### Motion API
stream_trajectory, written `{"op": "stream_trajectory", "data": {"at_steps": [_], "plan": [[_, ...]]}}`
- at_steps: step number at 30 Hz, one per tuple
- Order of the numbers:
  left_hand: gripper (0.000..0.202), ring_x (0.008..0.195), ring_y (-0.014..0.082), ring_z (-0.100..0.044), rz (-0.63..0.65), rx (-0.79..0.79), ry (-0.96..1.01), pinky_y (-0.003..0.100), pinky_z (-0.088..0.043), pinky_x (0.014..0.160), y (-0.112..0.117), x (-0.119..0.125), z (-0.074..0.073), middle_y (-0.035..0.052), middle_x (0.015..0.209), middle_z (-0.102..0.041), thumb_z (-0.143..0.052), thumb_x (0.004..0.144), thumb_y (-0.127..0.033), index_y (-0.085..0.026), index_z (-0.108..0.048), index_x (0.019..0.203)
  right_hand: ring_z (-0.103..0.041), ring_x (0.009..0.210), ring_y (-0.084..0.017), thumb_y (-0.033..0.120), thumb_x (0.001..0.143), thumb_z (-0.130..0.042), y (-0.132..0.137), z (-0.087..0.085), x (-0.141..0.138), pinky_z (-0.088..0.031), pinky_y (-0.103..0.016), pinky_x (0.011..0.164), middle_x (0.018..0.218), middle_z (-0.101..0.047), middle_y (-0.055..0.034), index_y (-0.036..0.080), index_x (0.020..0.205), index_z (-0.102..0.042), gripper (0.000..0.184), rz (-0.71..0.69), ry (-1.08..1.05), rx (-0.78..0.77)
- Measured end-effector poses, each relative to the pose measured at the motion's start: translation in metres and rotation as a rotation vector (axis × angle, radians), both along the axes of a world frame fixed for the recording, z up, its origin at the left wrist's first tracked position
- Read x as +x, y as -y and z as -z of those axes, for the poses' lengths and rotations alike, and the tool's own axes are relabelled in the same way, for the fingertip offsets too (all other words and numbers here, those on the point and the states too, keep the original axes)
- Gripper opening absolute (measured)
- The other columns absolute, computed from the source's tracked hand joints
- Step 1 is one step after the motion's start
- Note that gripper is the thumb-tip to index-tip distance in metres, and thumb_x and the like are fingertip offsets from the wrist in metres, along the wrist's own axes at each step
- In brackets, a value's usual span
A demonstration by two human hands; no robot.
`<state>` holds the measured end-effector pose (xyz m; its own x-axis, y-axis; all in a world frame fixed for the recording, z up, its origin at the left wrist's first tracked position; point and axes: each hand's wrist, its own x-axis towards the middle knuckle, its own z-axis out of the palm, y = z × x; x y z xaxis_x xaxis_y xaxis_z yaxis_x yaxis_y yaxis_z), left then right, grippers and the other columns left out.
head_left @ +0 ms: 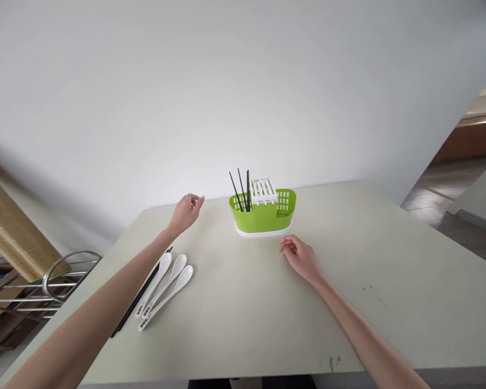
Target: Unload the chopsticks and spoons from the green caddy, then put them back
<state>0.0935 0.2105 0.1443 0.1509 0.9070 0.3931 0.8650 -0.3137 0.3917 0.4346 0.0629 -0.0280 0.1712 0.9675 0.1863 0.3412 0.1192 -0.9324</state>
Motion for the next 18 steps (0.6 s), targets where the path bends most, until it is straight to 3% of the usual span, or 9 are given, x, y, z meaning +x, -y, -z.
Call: {"op": "stream_trajectory", "data": {"at_steps": [5,10,14,18], "plan": [[0.044,0.090,0.0252,-0.065,-0.057,-0.095,-0.157,0.038,-0.050,0.084,0.054,-0.092,0.011,0.0109,0.102,-0.072,-0.042,0.099,-0.060,-0.022,-0.063,0.099,-0.072,0.081,-0.022,0.037,0.084,-0.056,0.003,0.001,0.001,-0.055,-0.037,0.081,0.095,-0.078,-0.0038,0.026,0.099,-0.066,0.021,0.021,0.014,0.008],[0.049,0.090,0.0271,-0.068,-0.178,-0.250,-0.216,0.040,-0.052,0.082,0.106,-0.161,0.037,0.0118,0.101,-0.074,-0.042,0.093,-0.066,-0.022,-0.062,0.098,-0.072,0.082,-0.021,0.037,0.083,-0.057,0.007,0.004,0.003,-0.056,-0.037,0.083,0.096,-0.078,-0.0032,0.026,0.101,-0.067,0.023,0.034,0.015,-0.003],[0.057,0.089,0.0287,-0.071,-0.229,-0.404,-0.180,0.039,-0.053,0.077,0.140,-0.188,0.058,0.0113,0.097,-0.075,-0.043,0.089,-0.075,-0.022,-0.062,0.099,-0.073,0.084,-0.021,0.036,0.085,-0.057,0.009,0.008,0.004,-0.055,-0.037,0.086,0.099,-0.078,-0.0030,0.026,0.104,-0.067,0.024,0.036,0.024,-0.017],[0.055,0.088,0.0289,-0.071,-0.214,-0.450,-0.148,0.037,-0.052,0.074,0.156,-0.189,0.067,0.0102,0.096,-0.076,-0.048,0.086,-0.077,-0.025,-0.064,0.091,-0.072,0.084,-0.021,0.036,0.086,-0.058,0.009,0.011,0.006,-0.055,-0.037,0.085,0.099,-0.078,-0.0038,0.025,0.105,-0.067,0.024,0.036,0.033,0.003]]}}
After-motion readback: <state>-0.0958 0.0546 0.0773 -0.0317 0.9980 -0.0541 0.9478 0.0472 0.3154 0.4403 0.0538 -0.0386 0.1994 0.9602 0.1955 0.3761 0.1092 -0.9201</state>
